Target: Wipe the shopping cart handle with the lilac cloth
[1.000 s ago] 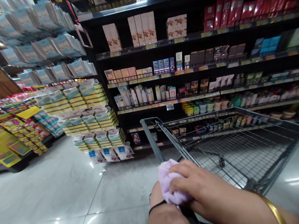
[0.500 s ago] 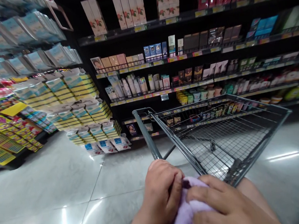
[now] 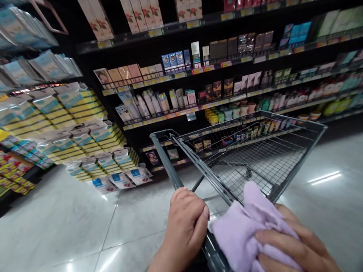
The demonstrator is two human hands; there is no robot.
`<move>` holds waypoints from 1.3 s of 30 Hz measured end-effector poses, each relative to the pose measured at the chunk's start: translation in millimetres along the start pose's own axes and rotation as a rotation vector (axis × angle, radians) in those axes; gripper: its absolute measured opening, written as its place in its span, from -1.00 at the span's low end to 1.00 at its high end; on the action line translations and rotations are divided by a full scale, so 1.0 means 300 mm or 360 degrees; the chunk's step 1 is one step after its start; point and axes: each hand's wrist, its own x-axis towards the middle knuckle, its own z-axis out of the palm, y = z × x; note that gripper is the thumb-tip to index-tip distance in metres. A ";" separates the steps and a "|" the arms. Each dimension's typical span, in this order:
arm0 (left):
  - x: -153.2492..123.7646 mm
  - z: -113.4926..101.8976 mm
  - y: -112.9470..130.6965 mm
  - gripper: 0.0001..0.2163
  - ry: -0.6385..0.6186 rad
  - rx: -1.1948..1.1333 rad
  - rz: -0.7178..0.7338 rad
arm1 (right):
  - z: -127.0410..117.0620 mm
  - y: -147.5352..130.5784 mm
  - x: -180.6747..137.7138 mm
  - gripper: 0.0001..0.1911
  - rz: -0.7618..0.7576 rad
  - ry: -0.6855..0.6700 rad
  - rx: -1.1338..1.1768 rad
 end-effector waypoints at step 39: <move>0.269 0.312 0.208 -0.72 -0.0143 0.0399 0.0397 | -0.198 0.011 -0.089 -0.90 0.0517 0.0047 -0.0879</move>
